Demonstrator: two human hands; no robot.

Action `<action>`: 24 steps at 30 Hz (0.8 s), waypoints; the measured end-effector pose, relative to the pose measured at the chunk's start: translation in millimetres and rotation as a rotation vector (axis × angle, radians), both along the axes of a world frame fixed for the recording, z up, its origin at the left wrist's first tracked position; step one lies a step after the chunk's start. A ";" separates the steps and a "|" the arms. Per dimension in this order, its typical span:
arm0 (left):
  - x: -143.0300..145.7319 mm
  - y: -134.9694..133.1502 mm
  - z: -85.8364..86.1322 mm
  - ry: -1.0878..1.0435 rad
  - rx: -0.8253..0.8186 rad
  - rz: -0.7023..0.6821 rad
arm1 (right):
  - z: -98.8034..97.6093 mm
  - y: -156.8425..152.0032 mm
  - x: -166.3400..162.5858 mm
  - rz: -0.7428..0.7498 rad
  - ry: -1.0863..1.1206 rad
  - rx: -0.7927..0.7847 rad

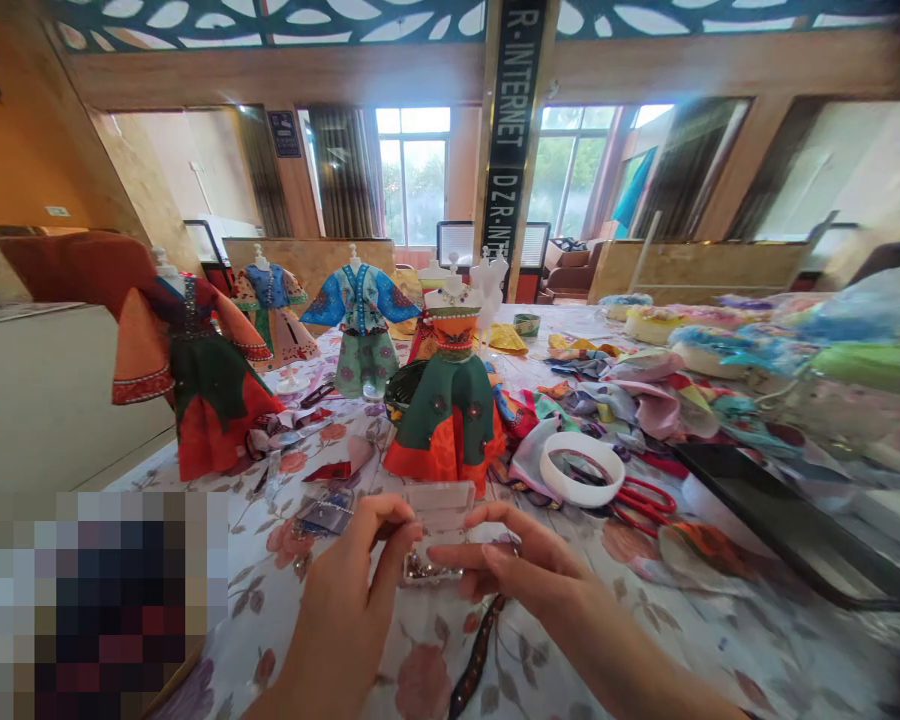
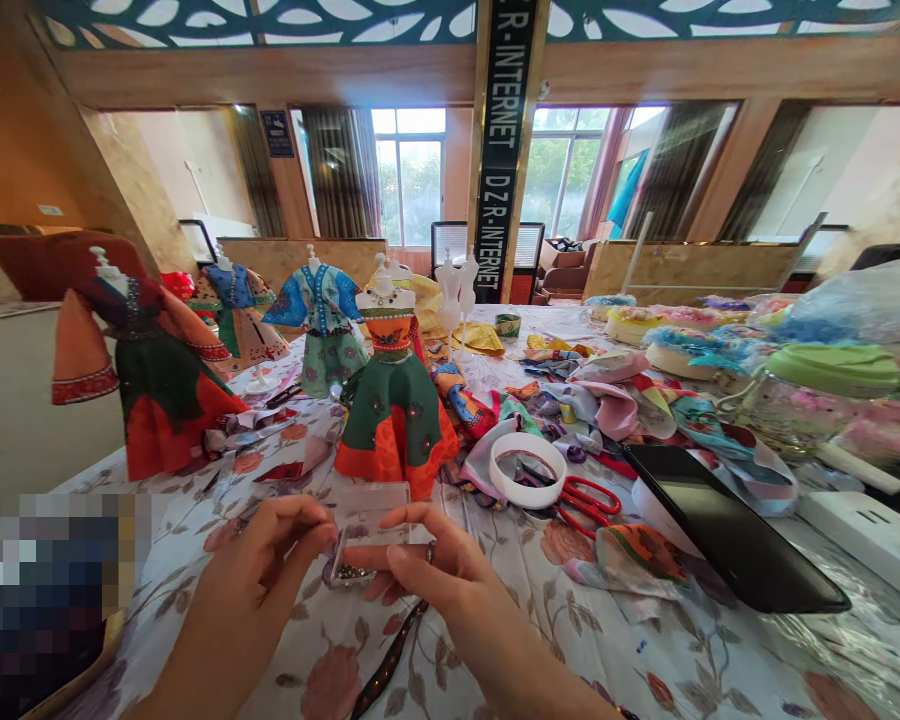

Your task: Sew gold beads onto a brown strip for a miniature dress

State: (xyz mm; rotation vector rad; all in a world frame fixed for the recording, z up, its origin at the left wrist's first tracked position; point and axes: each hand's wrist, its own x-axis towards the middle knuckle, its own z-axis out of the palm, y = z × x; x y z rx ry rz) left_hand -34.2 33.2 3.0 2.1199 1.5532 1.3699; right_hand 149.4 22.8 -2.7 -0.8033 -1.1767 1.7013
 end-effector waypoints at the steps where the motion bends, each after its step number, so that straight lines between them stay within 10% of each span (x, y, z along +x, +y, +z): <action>1: -0.3 -0.3 -1.5 -0.018 0.019 0.001 | 0.0 -0.2 0.1 -0.002 0.000 -0.003; 11: 1.5 -4.4 -8.2 -0.013 0.351 0.150 | -0.9 -1.1 0.6 0.024 0.106 0.010; 24: 2.7 -10.2 -13.6 -0.043 0.321 0.106 | 5.4 -2.6 -1.9 0.088 0.226 0.008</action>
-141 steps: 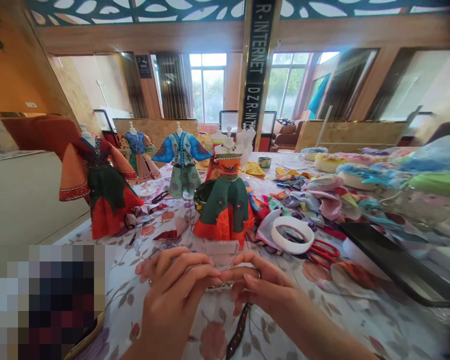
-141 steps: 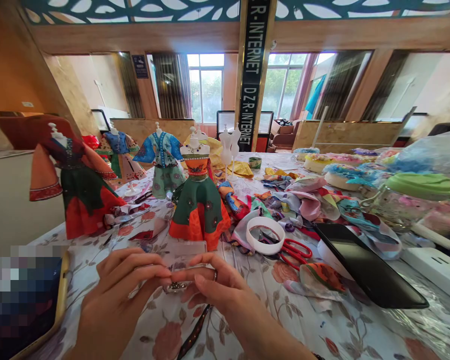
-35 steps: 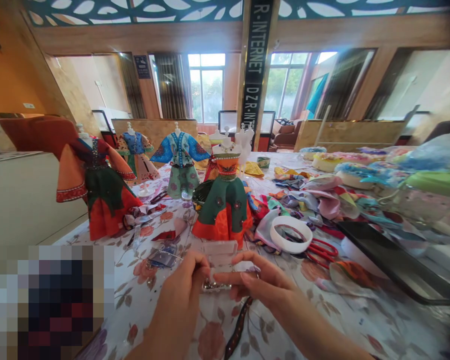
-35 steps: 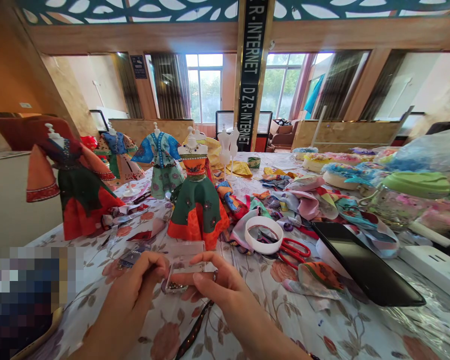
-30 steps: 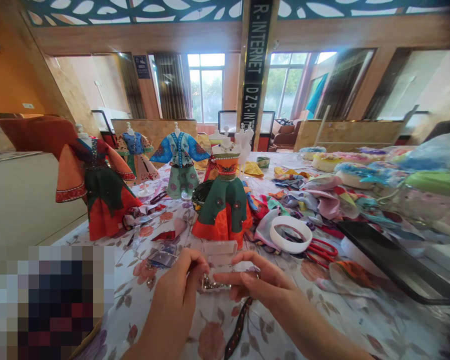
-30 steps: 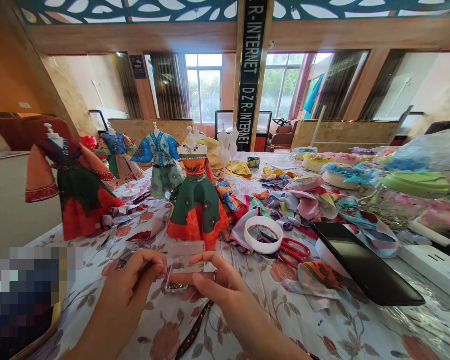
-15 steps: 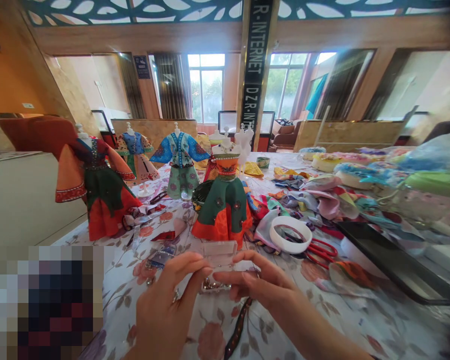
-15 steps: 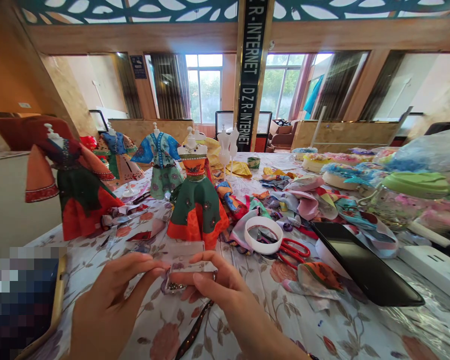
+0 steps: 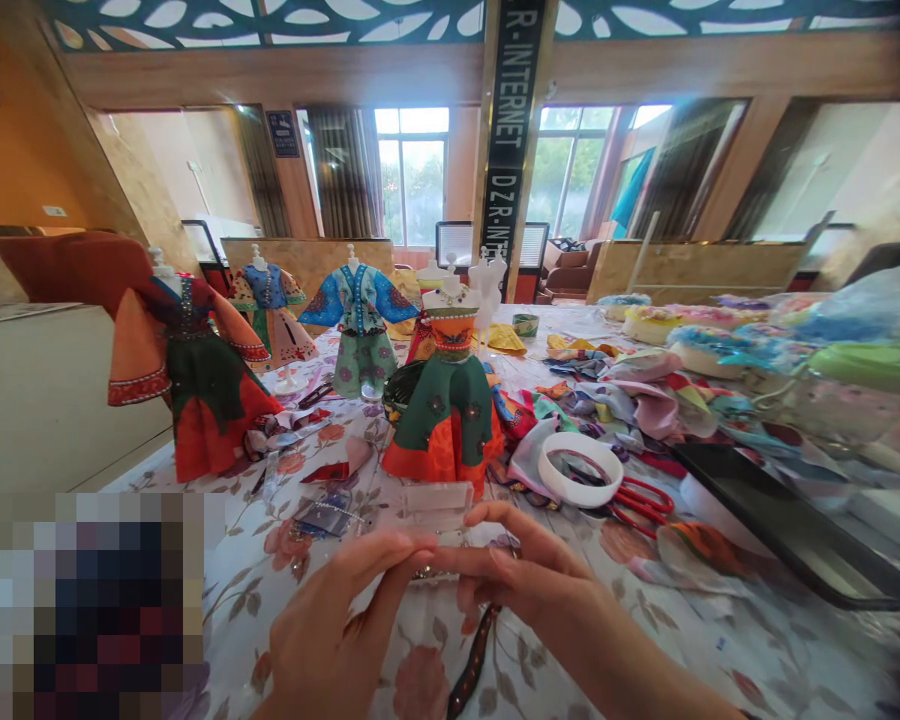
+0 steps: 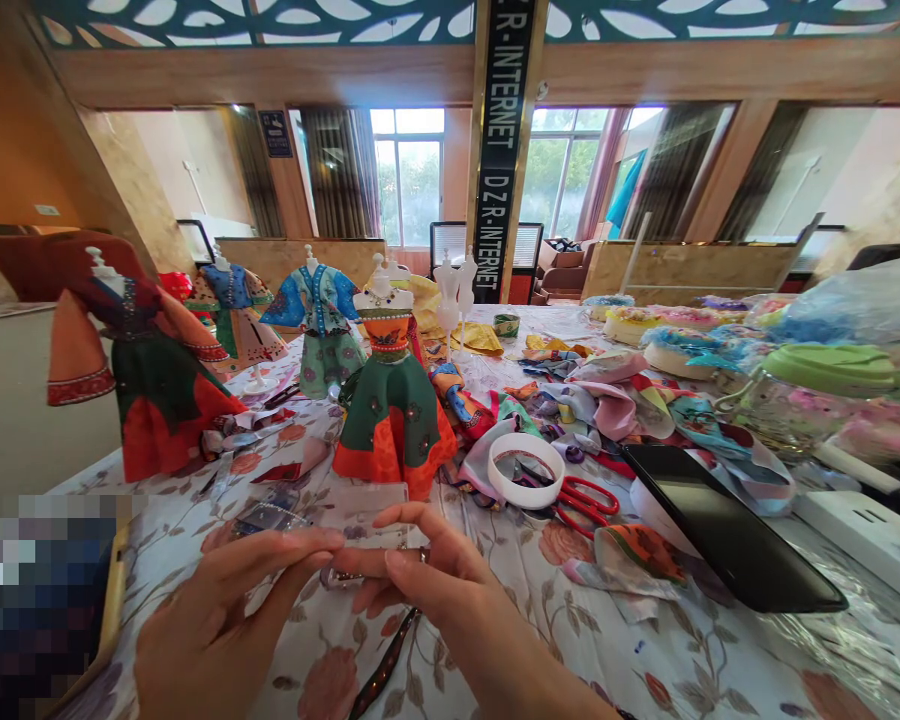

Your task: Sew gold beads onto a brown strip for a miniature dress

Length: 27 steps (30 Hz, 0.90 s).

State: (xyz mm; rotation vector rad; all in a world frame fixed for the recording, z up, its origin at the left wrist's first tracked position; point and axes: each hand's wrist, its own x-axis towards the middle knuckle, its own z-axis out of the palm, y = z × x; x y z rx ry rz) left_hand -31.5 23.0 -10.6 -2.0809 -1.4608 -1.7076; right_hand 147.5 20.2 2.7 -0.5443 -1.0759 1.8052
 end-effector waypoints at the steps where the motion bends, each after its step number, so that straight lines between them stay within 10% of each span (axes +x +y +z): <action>1: 0.1 0.1 -0.2 0.003 0.013 -0.003 | 0.0 0.0 0.0 0.000 0.006 0.002; 27: -12.3 2.3 0.8 0.204 0.023 -0.086 | -0.6 -0.7 0.4 0.008 0.046 -0.001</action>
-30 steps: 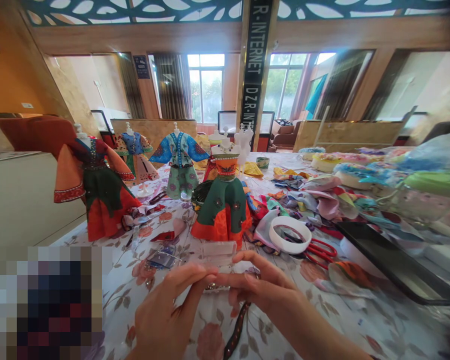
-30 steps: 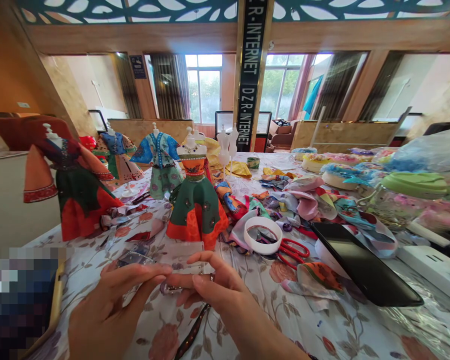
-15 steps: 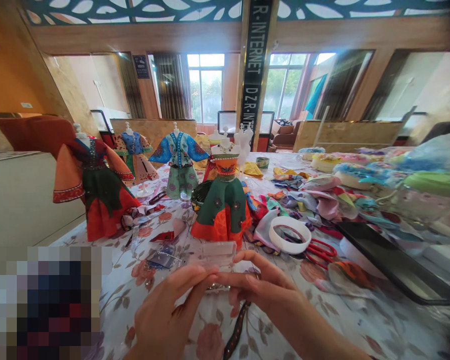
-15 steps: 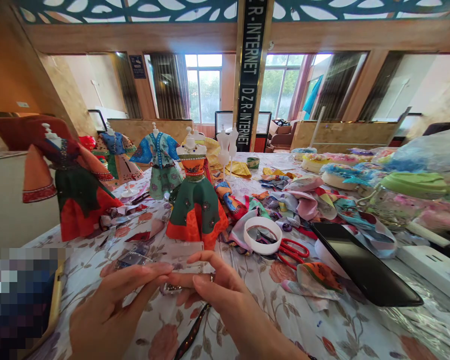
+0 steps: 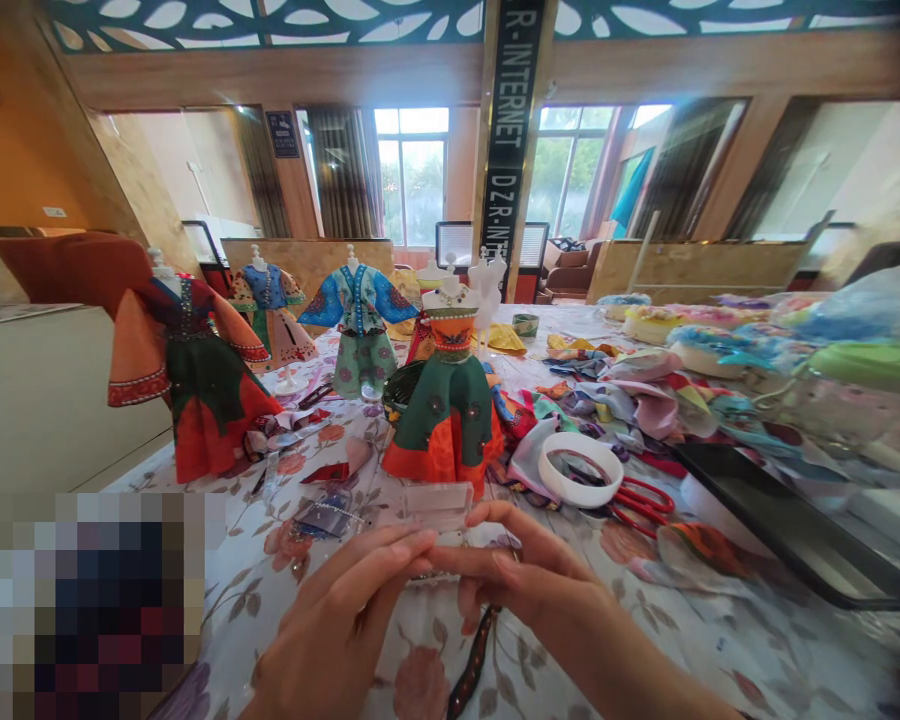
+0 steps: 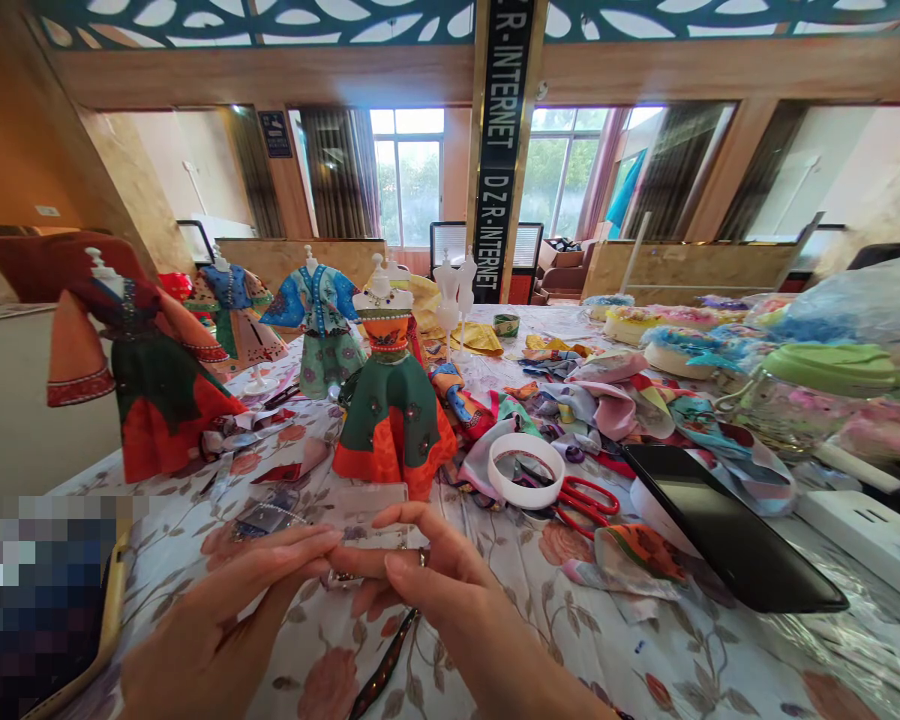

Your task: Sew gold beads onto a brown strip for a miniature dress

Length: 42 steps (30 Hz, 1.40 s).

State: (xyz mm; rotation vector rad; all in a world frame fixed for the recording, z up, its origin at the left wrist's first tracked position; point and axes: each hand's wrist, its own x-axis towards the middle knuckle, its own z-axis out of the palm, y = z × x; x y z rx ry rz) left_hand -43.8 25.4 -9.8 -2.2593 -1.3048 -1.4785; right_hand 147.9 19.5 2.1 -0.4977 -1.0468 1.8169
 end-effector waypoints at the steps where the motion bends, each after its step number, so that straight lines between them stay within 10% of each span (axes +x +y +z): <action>1: 0.9 -1.1 1.4 0.008 0.007 0.007 | 0.4 0.1 -0.4 0.000 0.009 -0.009; 17: 3.0 -4.1 -2.7 -0.130 -0.059 -0.008 | 0.7 0.3 0.9 -0.028 -0.016 -0.036; 42: 15.6 9.8 12.7 -0.662 -0.665 -0.209 | -4.7 0.3 2.0 -0.023 -0.113 0.100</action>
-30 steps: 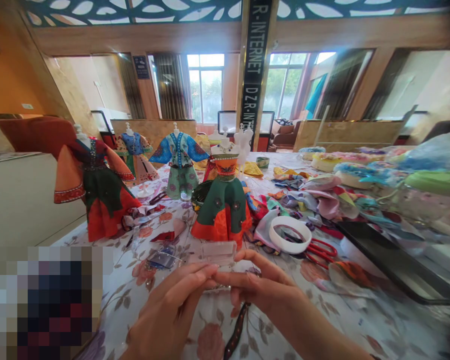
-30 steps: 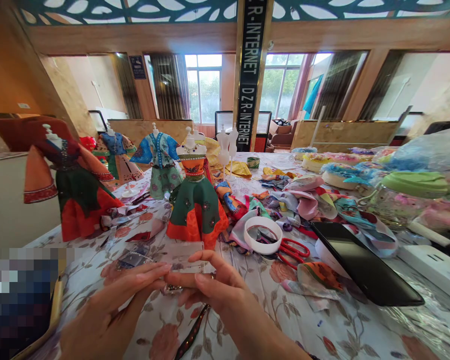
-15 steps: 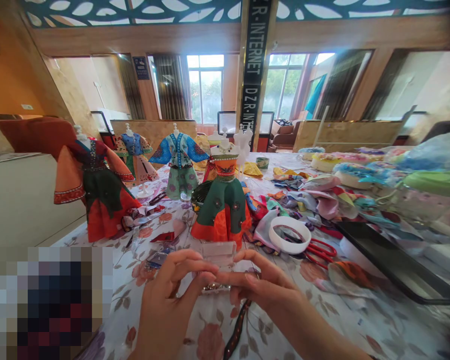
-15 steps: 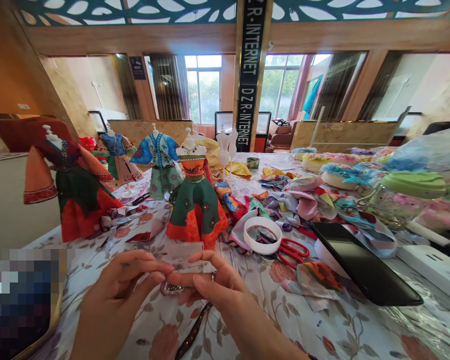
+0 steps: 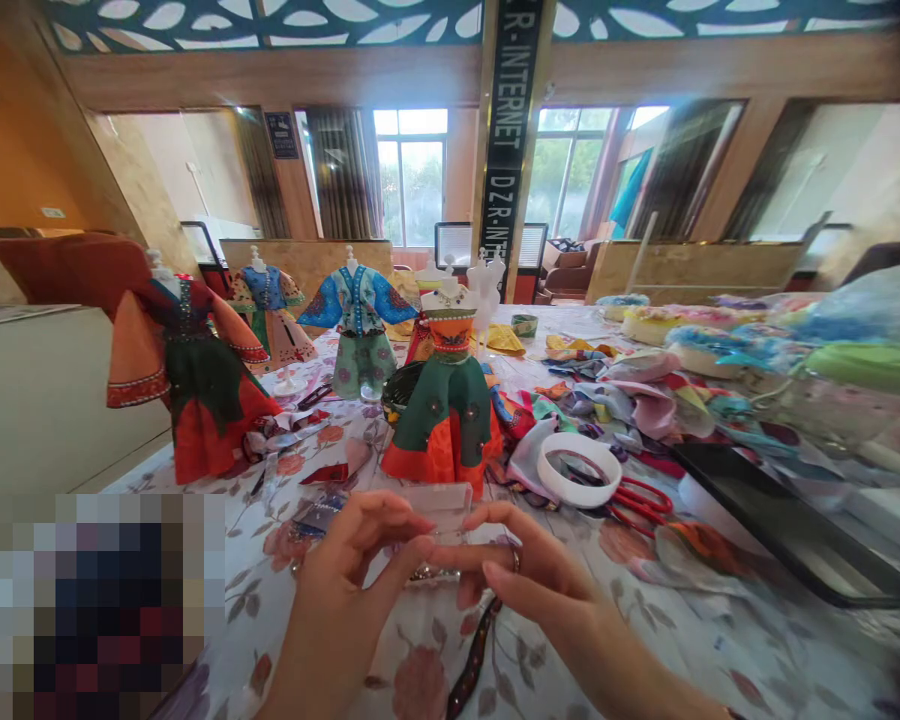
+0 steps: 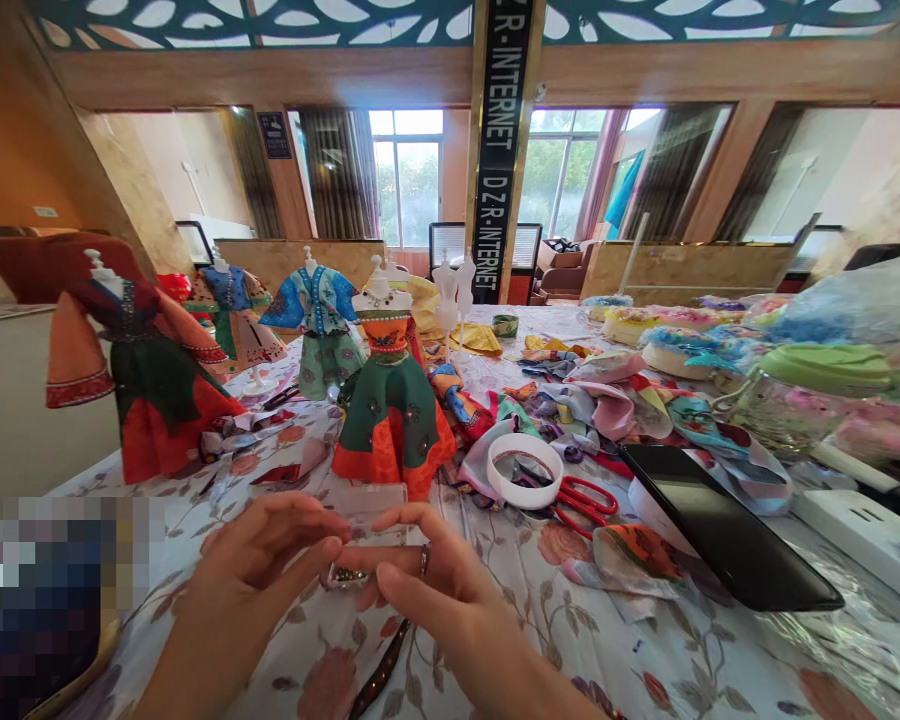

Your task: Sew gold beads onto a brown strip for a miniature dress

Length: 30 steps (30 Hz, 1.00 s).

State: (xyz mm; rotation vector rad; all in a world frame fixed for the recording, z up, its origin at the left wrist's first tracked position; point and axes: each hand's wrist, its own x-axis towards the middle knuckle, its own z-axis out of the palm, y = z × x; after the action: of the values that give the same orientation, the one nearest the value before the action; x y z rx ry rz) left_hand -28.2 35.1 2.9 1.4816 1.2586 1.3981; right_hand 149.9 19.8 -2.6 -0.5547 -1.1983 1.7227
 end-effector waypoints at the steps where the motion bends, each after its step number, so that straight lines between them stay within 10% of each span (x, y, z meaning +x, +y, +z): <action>1: -0.1 0.1 -0.6 -0.002 0.001 -0.016 | 0.6 -0.5 0.2 -0.001 -0.014 0.004; 16: -7.7 2.5 8.8 0.392 0.070 -0.097 | 2.0 2.0 -0.3 -0.059 -0.042 -0.009; 30: -3.2 -0.3 2.0 0.620 0.536 -0.016 | 5.4 -3.1 -0.9 -0.121 -0.221 0.036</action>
State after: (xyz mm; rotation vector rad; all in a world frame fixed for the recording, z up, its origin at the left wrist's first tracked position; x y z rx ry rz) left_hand -31.5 34.8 4.9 2.4215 1.2637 1.3766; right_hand 149.0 16.7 2.8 -0.7957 -1.3189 1.5643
